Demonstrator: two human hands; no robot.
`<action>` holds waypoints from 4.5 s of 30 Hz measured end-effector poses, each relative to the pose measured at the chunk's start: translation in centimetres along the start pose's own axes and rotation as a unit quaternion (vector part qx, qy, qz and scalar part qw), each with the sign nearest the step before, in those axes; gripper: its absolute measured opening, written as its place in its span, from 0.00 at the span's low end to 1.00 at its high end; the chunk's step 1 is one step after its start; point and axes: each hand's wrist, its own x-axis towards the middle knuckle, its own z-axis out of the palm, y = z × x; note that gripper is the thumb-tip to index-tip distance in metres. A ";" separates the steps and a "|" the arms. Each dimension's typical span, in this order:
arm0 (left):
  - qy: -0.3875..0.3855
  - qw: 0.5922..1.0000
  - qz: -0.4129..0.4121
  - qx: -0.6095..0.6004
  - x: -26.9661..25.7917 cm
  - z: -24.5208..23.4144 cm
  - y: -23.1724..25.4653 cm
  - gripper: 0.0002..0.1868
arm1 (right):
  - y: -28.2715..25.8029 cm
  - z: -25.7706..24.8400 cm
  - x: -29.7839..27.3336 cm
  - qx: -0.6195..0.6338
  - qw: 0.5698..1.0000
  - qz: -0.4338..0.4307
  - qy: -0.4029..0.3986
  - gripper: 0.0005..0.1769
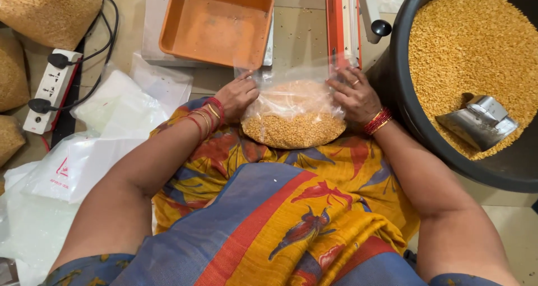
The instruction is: The person scoops lentils from a large bucket into plastic bags, weighs the bags on a scale, and ties each bag shut by hand.
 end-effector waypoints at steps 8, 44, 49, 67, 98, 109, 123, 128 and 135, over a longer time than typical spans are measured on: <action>0.060 0.937 -0.264 -0.221 0.5 3.1 1.8 0.09 | -1.0 2.4 -1.2 0.269 0.931 0.245 -0.020 0.14; 0.186 0.228 -0.633 -0.716 9.9 2.3 11.5 0.08 | -12.7 -4.1 1.9 0.791 0.326 0.483 -0.186 0.08; 0.102 0.301 -0.537 -0.781 14.5 -7.2 9.3 0.16 | -12.8 -5.3 3.6 0.931 0.172 0.299 -0.123 0.09; -0.031 0.821 -0.311 -0.479 6.9 1.5 9.3 0.15 | -9.0 -3.6 0.9 0.891 0.018 0.430 -0.148 0.16; 0.118 0.960 -0.216 0.131 7.5 -1.5 13.8 0.18 | -7.7 1.9 6.9 0.424 0.759 0.488 -0.074 0.22; 0.090 0.876 -0.396 -0.260 7.8 0.8 13.1 0.11 | -12.1 -5.5 2.3 0.438 0.776 0.453 0.034 0.10; 0.038 0.421 -0.477 -0.771 8.6 -1.3 9.6 0.11 | -12.3 -3.4 2.5 0.409 0.821 0.382 -0.110 0.20; 0.077 0.500 -0.435 -0.745 7.8 0.9 9.7 0.11 | -10.6 -2.5 0.6 0.742 0.501 0.430 -0.119 0.16; 0.095 0.488 -0.433 -0.752 7.7 2.1 9.3 0.12 | -10.8 -5.0 3.4 0.728 0.399 0.519 -0.205 0.25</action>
